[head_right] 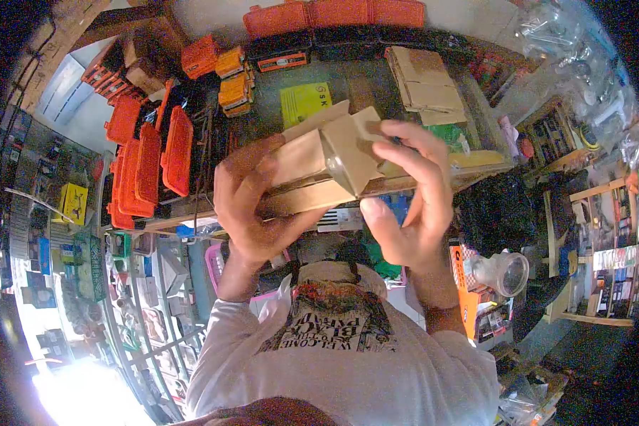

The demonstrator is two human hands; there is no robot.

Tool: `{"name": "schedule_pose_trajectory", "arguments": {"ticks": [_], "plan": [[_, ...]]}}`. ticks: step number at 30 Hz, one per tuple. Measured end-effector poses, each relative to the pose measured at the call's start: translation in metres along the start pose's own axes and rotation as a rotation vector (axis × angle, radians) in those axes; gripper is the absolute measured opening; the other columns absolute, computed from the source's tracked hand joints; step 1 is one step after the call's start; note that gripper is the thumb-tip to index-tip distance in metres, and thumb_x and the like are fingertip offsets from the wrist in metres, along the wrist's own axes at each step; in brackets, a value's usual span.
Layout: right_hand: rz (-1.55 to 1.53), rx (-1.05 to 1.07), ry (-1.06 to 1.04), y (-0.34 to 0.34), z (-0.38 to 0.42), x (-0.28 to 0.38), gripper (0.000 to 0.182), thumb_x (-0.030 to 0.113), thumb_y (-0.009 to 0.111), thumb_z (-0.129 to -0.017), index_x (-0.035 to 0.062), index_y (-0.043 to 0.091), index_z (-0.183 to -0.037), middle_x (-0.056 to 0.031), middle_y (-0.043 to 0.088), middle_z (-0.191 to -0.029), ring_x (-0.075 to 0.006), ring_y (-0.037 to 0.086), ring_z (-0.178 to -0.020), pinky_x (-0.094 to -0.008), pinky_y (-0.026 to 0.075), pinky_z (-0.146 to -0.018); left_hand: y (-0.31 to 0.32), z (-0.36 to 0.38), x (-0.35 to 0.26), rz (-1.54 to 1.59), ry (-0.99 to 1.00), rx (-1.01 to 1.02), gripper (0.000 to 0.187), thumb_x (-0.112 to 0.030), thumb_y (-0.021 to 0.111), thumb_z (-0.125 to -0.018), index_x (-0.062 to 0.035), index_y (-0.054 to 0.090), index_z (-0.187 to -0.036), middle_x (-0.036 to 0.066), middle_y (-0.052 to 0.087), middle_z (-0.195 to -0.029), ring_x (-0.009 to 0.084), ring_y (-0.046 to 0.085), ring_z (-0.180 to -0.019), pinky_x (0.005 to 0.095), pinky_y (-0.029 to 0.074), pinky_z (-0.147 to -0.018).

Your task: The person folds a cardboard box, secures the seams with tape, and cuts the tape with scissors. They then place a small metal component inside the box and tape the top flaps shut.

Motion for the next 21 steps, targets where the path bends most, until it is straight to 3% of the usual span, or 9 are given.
{"name": "schedule_pose_trajectory", "arguments": {"ticks": [1,5,7,9,12,18,21], "plan": [[0.000,0.024,-0.016,-0.002,-0.009,0.007,0.037,0.009,0.071,-0.080,-0.0002,0.066,-0.116,-0.0207,0.062,-0.123,-0.0323,0.059,-0.116,-0.0431,0.044,-0.104,-0.002,-0.001,-0.001,0.000,0.021,0.030,0.076,-0.030,0.094,-0.065,-0.0061,0.057,-0.127,0.023,0.066,-0.120,0.0369,0.067,-0.099,0.0451,0.054,-0.083],[0.117,0.318,0.015,0.003,-0.038,0.019,0.034,-0.002,0.071,-0.079,0.0018,0.067,-0.113,-0.0124,0.067,-0.111,-0.0235,0.066,-0.101,-0.0343,0.051,-0.090,0.000,0.000,0.000,-0.051,0.029,0.057,0.070,-0.032,0.091,-0.065,-0.0089,0.059,-0.123,0.015,0.069,-0.119,0.0331,0.067,-0.095,0.0433,0.051,-0.080],[0.007,0.320,0.138,0.006,-0.035,0.007,0.033,-0.001,0.072,-0.079,0.0013,0.067,-0.112,-0.0122,0.067,-0.111,-0.0225,0.066,-0.099,-0.0339,0.052,-0.088,-0.002,0.002,0.004,-0.089,-0.019,0.060,0.058,-0.037,0.086,-0.068,-0.0135,0.064,-0.117,0.007,0.069,-0.119,0.0283,0.065,-0.098,0.0411,0.048,-0.080],[-0.079,0.308,0.225,0.013,-0.029,-0.005,0.034,0.000,0.076,-0.079,0.0007,0.067,-0.112,-0.0113,0.069,-0.109,-0.0195,0.068,-0.093,-0.0322,0.053,-0.085,-0.004,0.005,0.004,-0.141,-0.017,0.106,0.061,-0.036,0.085,-0.069,-0.0152,0.062,-0.122,0.007,0.068,-0.121,0.0290,0.065,-0.100,0.0424,0.048,-0.081],[-0.064,0.400,0.280,0.023,-0.026,-0.011,0.043,-0.005,0.081,-0.076,-0.0010,0.064,-0.116,-0.0103,0.070,-0.109,-0.0174,0.070,-0.098,-0.0317,0.054,-0.089,-0.006,0.013,0.006,-0.141,0.015,0.132,0.065,-0.035,0.084,-0.070,-0.0176,0.060,-0.128,0.008,0.066,-0.124,0.0303,0.064,-0.103,0.0447,0.048,-0.083],[0.016,0.400,0.248,0.038,-0.027,-0.016,0.046,-0.003,0.086,-0.072,-0.0006,0.064,-0.113,-0.0099,0.074,-0.101,-0.0160,0.073,-0.084,-0.0288,0.058,-0.075,-0.008,0.021,0.008,-0.147,0.031,0.173,0.069,-0.033,0.082,-0.070,-0.0180,0.059,-0.133,0.009,0.064,-0.126,0.0309,0.062,-0.107,0.0463,0.046,-0.085],[0.072,0.377,0.247,0.043,-0.024,-0.021,0.039,-0.001,0.086,-0.073,-0.0005,0.067,-0.106,-0.0086,0.075,-0.095,-0.0152,0.074,-0.080,-0.0287,0.058,-0.070,-0.008,0.025,0.010,-0.194,0.014,0.162,0.069,-0.033,0.083,-0.068,-0.0171,0.060,-0.132,0.009,0.064,-0.125,0.0298,0.062,-0.105,0.0456,0.046,-0.086]]}}
Point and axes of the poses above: each hand's wrist, its own z-axis away from the middle knuckle, its own y-axis out of the palm, x = y × z, the point moved 7 cm from there along -z, towards the middle knuckle
